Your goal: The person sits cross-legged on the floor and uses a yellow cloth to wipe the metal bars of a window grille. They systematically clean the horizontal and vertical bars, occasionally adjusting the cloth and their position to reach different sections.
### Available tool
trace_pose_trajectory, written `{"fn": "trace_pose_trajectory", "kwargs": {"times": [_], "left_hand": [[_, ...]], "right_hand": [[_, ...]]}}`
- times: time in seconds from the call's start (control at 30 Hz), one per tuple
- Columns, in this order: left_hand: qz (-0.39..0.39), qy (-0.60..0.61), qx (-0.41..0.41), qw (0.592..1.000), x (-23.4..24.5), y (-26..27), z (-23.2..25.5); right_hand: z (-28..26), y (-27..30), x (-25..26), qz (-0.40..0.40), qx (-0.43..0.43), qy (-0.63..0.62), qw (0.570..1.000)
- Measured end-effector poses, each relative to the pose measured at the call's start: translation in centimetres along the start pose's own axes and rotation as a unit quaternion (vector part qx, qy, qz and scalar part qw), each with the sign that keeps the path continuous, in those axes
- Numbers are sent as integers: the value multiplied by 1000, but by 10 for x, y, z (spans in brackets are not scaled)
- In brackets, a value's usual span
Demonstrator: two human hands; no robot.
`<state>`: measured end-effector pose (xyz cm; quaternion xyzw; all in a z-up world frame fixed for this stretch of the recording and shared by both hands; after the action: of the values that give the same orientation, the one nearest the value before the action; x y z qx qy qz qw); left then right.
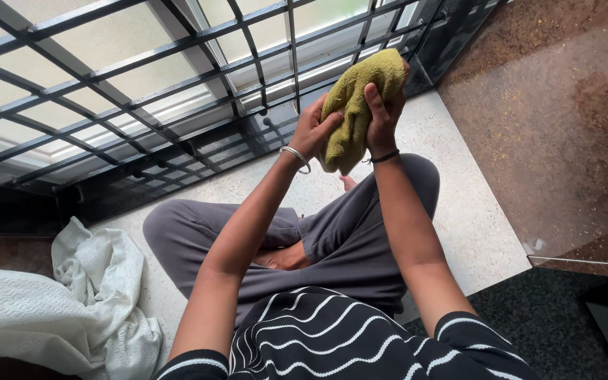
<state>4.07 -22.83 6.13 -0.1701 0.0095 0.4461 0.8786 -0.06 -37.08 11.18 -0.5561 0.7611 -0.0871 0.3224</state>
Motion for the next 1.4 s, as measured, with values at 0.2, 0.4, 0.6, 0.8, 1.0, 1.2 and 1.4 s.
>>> {"fn": "trace_pose_trajectory", "kwargs": {"times": [0.2,0.4,0.6,0.8,1.0,1.2,1.4], "left_hand": [[-2,115,30,993,-2,-12,-20],[194,-607,-171,752,75,-24,65],[119,-813,-238,518,106,-64,79],[75,-842,-170,507,135,-89,13],[101,-841,-175,502,138,-92,8],[113,-834,-182,508,135,-88,15],[115,-848,-169,490,138,-91,10]], "right_hand": [[27,15,7,-15,-92,2,996],[68,-68,19,56,22,502,863],[128,-102,-78,-17,113,678,726],[172,-126,-6,-124,41,762,635],[190,-93,-8,-104,39,613,782],[166,-92,-32,-146,177,679,697],[156,-126,34,0,74,590,804]]}}
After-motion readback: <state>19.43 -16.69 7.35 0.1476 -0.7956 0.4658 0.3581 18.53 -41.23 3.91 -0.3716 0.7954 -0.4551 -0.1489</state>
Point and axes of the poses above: each hand's wrist, its own y-axis away from the middle knuckle, its own x-axis out of the back of the hand, z = x × y, the point moved 9 cm from there along -y, towards the middle knuckle, and after that the axes turned 2 degrees about -x, right-handed, at the moved point
